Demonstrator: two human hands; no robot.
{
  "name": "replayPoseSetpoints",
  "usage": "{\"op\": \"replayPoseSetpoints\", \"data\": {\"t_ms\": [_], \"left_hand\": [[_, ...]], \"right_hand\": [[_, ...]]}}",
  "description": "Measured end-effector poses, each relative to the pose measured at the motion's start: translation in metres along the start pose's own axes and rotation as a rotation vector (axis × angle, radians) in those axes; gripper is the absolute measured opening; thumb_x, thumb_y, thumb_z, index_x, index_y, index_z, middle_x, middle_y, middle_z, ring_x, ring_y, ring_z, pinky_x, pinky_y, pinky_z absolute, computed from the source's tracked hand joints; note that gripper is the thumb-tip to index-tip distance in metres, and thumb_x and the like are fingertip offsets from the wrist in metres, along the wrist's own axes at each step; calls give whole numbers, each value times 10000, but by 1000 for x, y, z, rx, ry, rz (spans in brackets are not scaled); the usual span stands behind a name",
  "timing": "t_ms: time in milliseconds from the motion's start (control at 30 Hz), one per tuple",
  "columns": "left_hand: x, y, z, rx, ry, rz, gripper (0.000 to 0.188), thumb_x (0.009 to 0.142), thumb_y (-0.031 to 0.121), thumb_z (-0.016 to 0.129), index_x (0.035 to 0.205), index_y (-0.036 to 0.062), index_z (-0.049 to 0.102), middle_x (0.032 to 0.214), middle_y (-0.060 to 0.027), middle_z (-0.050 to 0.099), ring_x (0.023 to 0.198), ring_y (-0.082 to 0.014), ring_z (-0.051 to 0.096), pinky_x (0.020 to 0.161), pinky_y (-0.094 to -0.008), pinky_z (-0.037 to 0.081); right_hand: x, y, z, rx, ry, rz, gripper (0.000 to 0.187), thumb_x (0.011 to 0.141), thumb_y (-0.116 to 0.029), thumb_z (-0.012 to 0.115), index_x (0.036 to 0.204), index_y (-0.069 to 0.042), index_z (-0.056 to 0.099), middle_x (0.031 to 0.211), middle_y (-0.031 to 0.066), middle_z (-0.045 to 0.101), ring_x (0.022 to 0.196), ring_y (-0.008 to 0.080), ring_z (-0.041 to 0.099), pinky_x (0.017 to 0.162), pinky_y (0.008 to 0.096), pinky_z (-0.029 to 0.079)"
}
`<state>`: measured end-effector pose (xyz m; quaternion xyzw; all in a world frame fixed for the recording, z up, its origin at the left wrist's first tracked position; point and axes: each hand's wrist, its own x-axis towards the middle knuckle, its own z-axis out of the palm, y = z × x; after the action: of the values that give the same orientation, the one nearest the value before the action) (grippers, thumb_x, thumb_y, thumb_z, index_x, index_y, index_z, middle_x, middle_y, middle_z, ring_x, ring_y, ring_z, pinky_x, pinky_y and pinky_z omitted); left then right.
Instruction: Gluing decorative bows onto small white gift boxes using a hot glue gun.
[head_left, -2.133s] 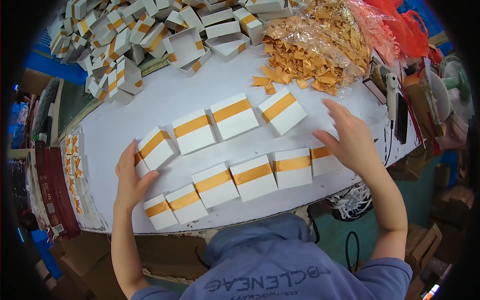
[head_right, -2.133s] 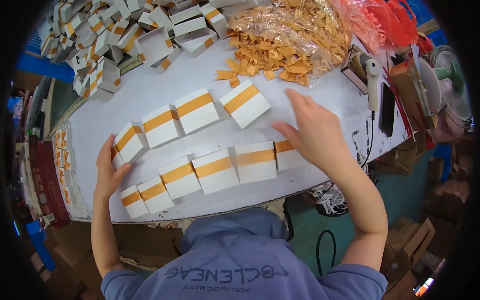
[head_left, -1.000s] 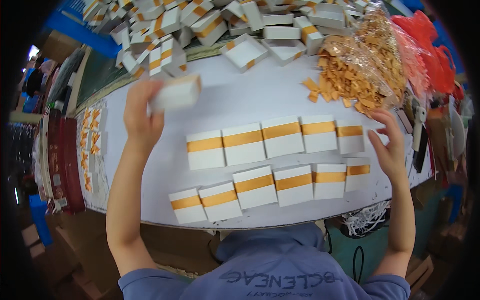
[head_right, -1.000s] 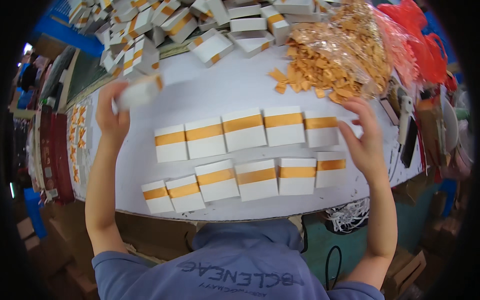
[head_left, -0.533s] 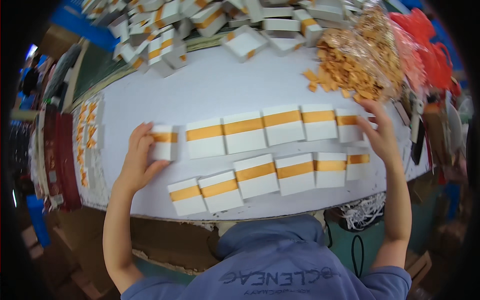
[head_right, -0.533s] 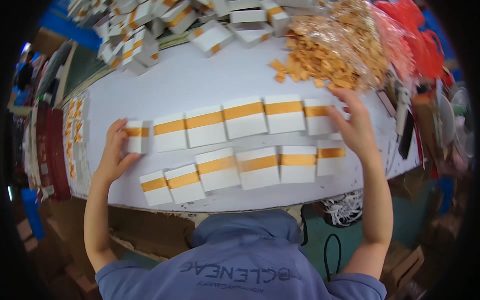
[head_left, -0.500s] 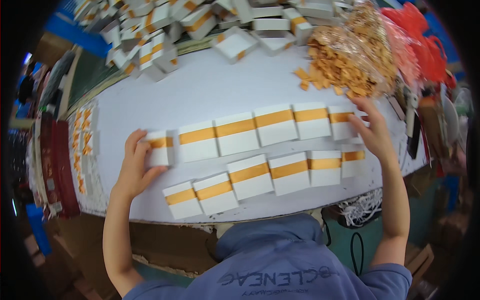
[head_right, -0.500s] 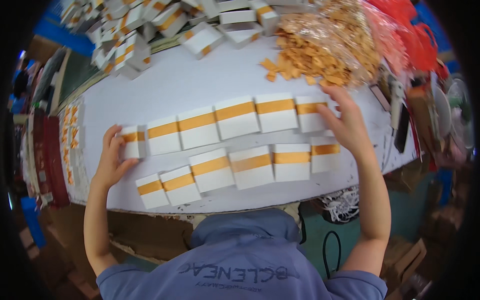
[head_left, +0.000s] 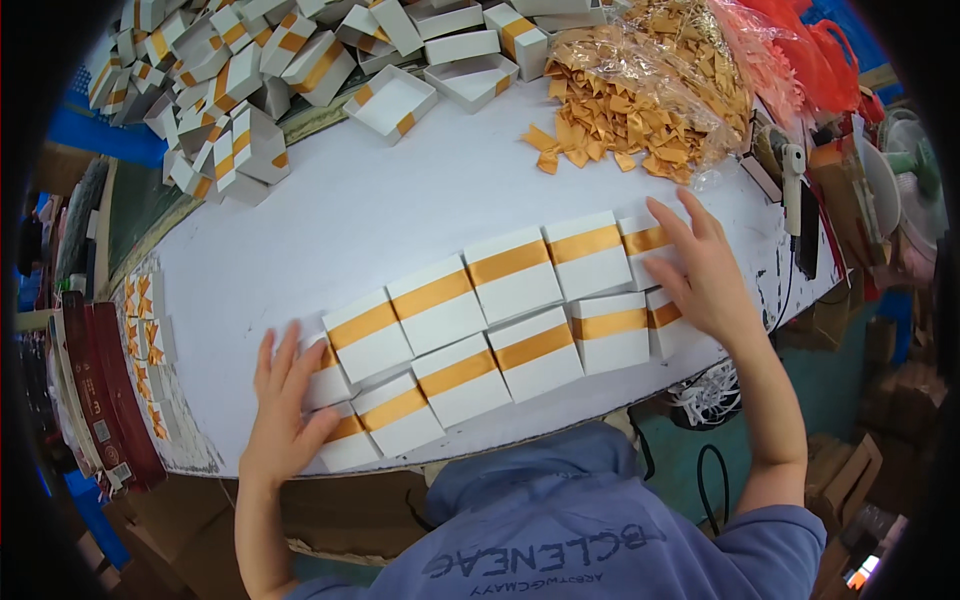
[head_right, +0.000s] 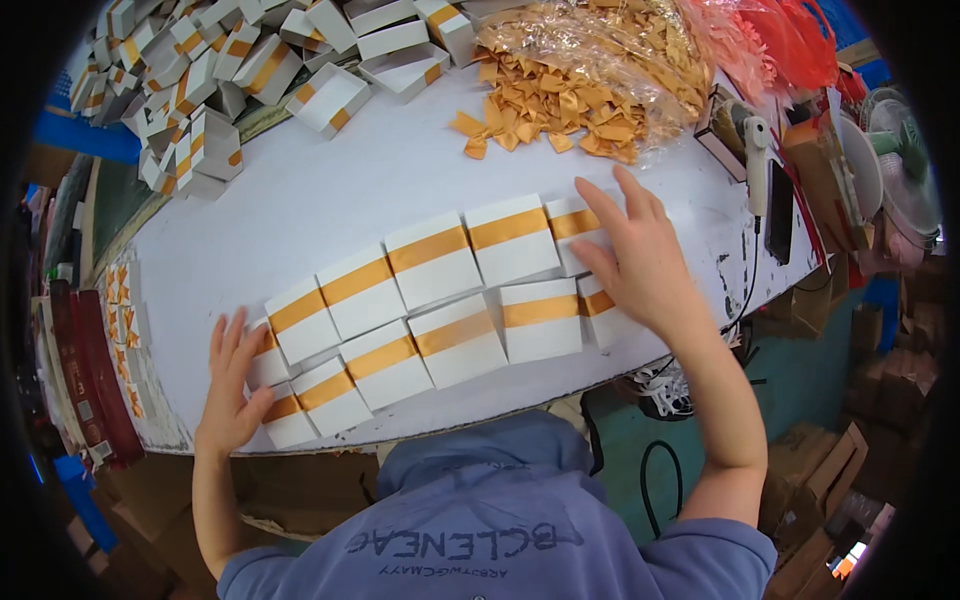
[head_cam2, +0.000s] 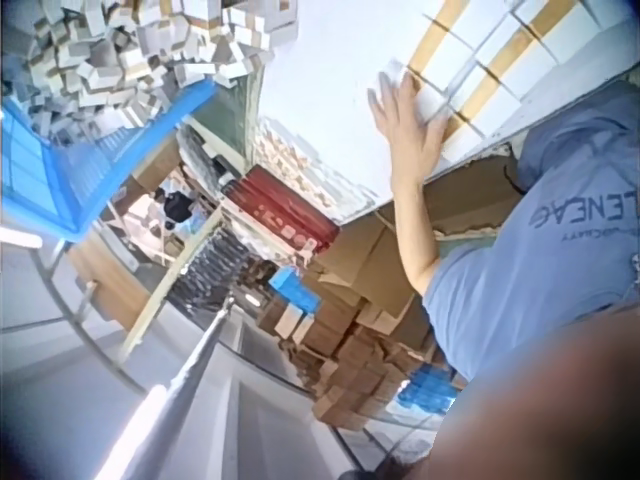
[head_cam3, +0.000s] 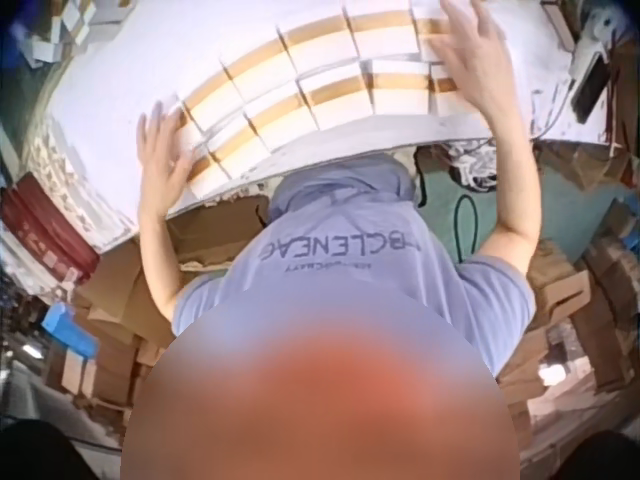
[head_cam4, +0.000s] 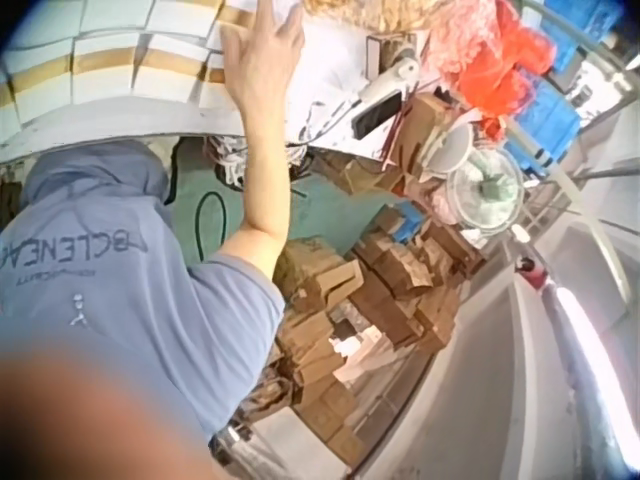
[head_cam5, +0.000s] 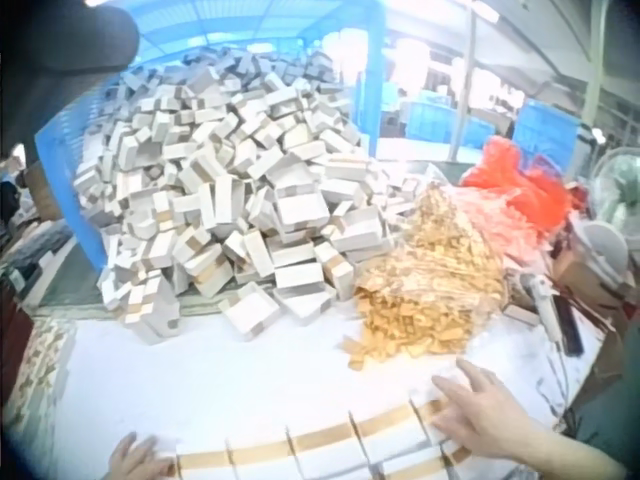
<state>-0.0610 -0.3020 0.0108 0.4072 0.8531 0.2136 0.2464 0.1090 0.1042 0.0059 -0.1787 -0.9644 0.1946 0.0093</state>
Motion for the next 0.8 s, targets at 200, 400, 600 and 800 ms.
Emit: {"op": "replayPoseSetpoints", "data": {"t_ms": [200,400,600,800], "left_hand": [[-22,-5,44,-38,267,-72,753,762,417,603,1364,61,324,1460,-252,57,1346,-417,78,1059,-485,145],[14,18,73,-120,393,41,640,766,265,615,1315,29,384,1428,-251,154,1304,-398,216,1038,-462,222],[24,45,77,-228,342,32,564,781,189,570,1293,20,406,1418,-249,181,1321,-389,164,1060,-464,162],[85,70,17,-79,390,333,512,727,41,587,1217,-29,453,1331,-230,366,1251,-374,337,1020,-437,275]], "right_hand": [[-44,-14,28,-181,126,-180,637,710,-371,677,1276,-162,472,1377,201,312,1237,421,306,977,524,275],[-31,22,23,-140,206,-217,590,716,-406,660,1223,-139,520,1342,141,394,1239,385,317,975,534,261],[-31,47,2,-225,82,-170,615,715,-286,652,1265,-81,471,1387,170,331,1283,386,267,1039,469,223],[-21,97,-28,-96,774,-1,589,734,-155,657,1254,-22,415,1332,183,360,1213,371,343,1009,456,242]]}}
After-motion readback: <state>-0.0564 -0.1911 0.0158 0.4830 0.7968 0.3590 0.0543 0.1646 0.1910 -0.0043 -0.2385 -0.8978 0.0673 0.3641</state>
